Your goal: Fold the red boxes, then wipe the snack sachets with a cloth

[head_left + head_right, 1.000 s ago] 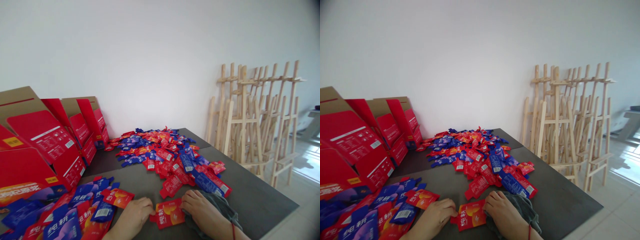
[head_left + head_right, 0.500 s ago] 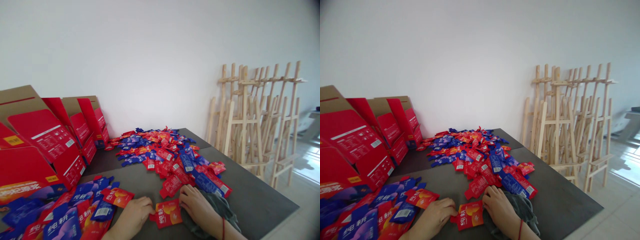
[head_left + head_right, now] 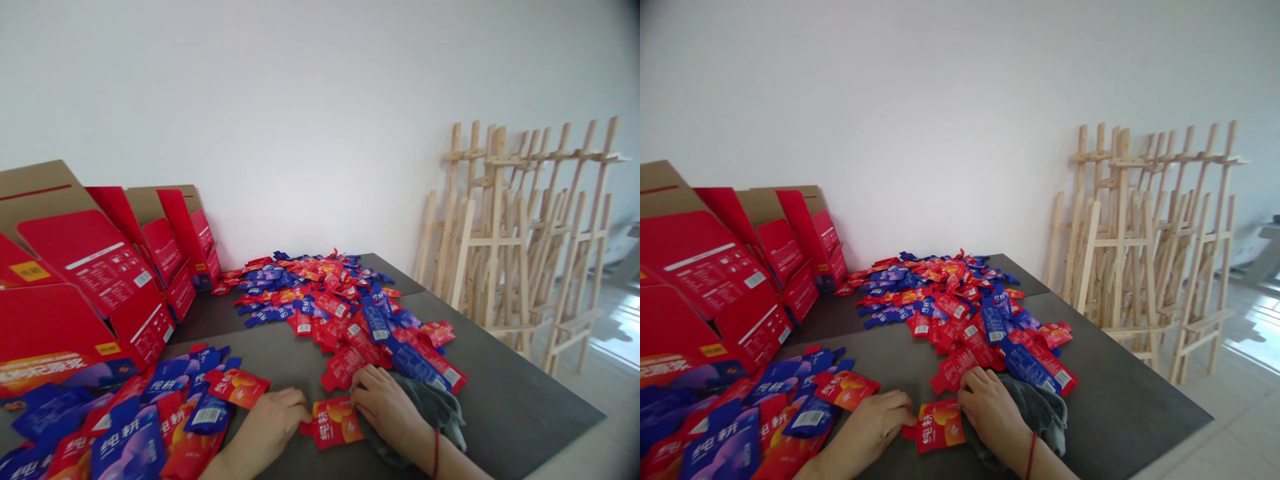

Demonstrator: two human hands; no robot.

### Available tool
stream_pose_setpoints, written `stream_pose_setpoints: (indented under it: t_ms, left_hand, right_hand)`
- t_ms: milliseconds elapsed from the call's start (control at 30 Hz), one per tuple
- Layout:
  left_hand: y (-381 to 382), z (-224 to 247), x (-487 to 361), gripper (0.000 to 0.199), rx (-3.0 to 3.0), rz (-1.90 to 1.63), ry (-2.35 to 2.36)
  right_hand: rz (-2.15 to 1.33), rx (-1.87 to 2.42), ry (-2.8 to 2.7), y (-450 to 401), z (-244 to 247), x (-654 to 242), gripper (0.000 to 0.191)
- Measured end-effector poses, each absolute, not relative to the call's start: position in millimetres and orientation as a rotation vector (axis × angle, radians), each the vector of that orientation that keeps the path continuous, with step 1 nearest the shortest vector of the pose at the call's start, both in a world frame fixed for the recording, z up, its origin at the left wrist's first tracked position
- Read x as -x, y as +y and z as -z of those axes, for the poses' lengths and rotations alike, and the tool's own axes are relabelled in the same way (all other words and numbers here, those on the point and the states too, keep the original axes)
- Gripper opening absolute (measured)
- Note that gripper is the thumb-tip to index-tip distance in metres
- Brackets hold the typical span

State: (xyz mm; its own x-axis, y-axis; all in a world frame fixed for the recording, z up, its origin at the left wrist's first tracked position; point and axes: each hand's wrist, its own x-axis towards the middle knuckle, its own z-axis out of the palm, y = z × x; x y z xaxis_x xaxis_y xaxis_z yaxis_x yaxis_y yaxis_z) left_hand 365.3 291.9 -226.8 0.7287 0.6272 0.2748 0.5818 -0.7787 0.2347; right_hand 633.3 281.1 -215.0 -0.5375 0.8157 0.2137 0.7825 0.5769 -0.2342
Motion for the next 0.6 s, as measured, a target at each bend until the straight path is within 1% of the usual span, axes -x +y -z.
stream_pose_setpoints:
  t_ms: [233, 367, 600]
  left_hand:
    - [289.8, 222.9, -366.1, 0.031, -2.792, -0.506, 0.964]
    - [289.9, 222.2, -366.8, 0.028, -2.787, -0.47, 0.986]
    - [290.1, 229.4, -364.9, 0.024, -2.742, -0.493, 1.075]
  right_hand:
    - [-0.146, 1.269, -2.583, 279.0, 213.4, -644.7, 0.011]
    - [-0.117, 1.278, -2.568, 281.0, 214.2, -633.9, 0.01]
    - [-0.195, 1.324, -2.51, 274.4, 216.3, -640.9, 0.011]
